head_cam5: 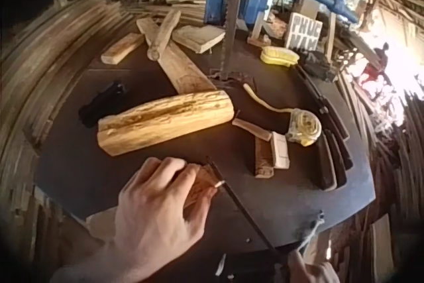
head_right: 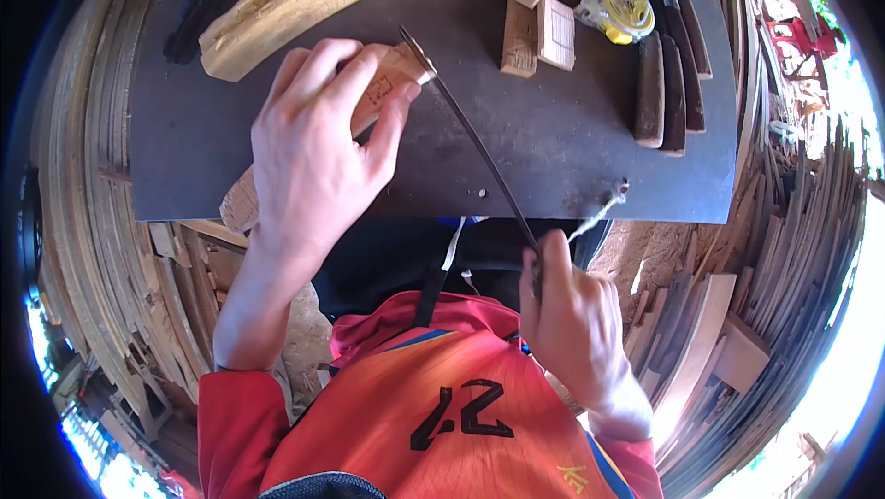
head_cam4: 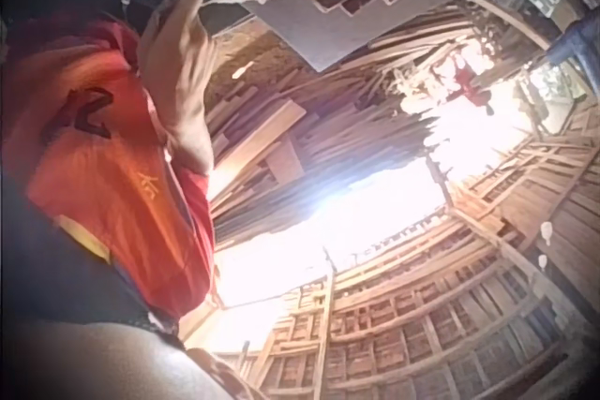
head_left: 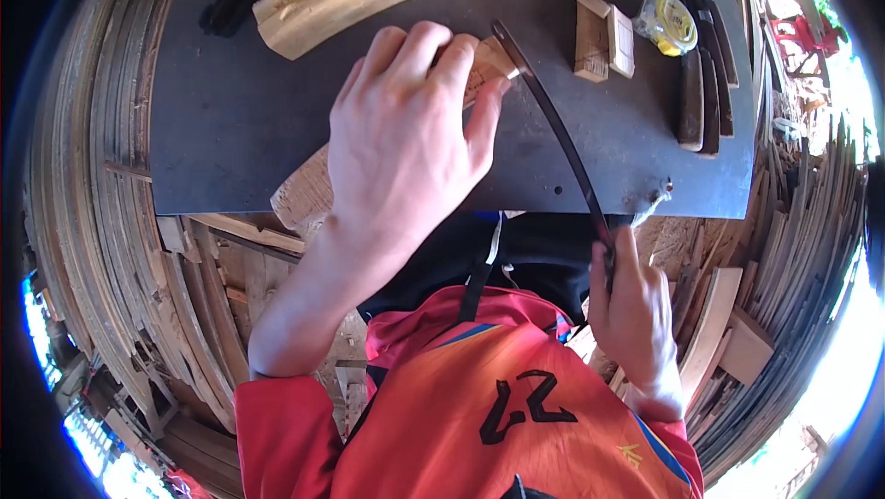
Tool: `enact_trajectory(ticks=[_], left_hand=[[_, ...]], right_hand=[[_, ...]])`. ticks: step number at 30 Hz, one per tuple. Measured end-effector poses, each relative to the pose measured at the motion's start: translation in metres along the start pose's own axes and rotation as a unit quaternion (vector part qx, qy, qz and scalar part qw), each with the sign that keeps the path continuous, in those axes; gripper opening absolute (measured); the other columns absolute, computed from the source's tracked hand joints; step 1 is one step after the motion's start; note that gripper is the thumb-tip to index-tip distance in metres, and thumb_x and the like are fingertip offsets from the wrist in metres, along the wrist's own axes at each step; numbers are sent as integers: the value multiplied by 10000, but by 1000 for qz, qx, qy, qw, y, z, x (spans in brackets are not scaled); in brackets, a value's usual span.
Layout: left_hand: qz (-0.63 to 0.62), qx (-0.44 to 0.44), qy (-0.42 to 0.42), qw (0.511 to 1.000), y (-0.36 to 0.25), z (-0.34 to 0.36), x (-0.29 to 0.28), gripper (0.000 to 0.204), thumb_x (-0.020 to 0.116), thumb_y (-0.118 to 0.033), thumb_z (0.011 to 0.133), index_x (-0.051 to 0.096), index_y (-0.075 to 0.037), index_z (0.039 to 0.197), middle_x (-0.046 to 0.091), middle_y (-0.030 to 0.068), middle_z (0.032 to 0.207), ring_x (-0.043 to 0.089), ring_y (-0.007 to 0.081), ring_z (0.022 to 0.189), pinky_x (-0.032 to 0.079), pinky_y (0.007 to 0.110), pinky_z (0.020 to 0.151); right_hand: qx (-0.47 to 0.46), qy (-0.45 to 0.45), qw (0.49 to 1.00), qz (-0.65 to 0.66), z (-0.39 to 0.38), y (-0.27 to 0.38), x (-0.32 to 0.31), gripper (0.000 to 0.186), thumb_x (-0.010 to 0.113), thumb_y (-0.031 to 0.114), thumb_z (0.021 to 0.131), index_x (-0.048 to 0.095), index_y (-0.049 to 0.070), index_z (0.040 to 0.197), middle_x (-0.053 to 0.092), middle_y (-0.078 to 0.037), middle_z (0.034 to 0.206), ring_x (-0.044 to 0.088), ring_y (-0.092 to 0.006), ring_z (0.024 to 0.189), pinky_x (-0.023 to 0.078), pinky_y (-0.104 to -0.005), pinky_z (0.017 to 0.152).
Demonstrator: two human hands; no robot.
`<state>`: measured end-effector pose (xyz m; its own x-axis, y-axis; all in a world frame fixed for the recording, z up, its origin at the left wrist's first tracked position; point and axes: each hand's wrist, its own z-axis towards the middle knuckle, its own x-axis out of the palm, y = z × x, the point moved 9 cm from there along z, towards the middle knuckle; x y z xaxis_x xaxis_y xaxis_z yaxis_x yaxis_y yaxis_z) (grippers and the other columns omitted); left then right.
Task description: Shaping a small piece of wood using a hand file at a workbench.
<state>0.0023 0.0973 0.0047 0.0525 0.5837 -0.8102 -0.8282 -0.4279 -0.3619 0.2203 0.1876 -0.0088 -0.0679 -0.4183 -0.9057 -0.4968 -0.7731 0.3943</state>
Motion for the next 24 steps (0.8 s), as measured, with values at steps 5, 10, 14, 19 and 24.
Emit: enact_trajectory(ticks=[5, 10, 14, 19, 24], left_hand=[[10, 12, -1, 1000, -1, 1, -3, 274, 836, -209, 912, 784, -44, 1124, 718, 72, 1073, 703, 294, 958, 595, 418, 825], [-14, 20, 3, 1000, 0, -1, -1, 278, 844, -212, 909, 786, -40, 1119, 721, 77, 1077, 702, 293, 971, 584, 416, 833], [-6, 15, 11, 1000, 0, -2, 0, 293, 849, -217, 912, 788, -36, 1134, 721, 75, 1079, 700, 297, 962, 576, 422, 838], [-5, 10, -9, 1000, -2, -2, -2, 296, 846, -226, 923, 790, -32, 1139, 719, 75, 1084, 700, 306, 957, 573, 429, 841], [-16, 14, 3, 1000, -2, -2, 3, 305, 836, -234, 935, 788, -29, 1155, 721, 86, 1085, 701, 313, 963, 570, 433, 861]], right_hand=[[-63, -32, 997, 17, 36, 27, -2, 171, 655, 132, 1072, 522, 24, 1066, 535, -176, 544, 595, -432, 502, 449, -544, 489], [-5, 15, 1000, 18, 9, 15, -7, 165, 646, 122, 1071, 519, 17, 1047, 585, -177, 571, 634, -419, 516, 474, -521, 474], [6, 29, 999, 24, 11, 19, -1, 171, 645, 128, 1071, 516, 16, 1053, 584, -177, 579, 633, -419, 519, 474, -528, 488], [-25, -8, 999, 22, 19, 18, 5, 189, 650, 146, 1069, 509, 19, 1069, 559, -178, 577, 624, -416, 527, 466, -543, 508], [33, 35, 998, 36, -12, 4, 3, 179, 650, 131, 1060, 507, 24, 1066, 607, -172, 596, 669, -408, 557, 497, -514, 494]])
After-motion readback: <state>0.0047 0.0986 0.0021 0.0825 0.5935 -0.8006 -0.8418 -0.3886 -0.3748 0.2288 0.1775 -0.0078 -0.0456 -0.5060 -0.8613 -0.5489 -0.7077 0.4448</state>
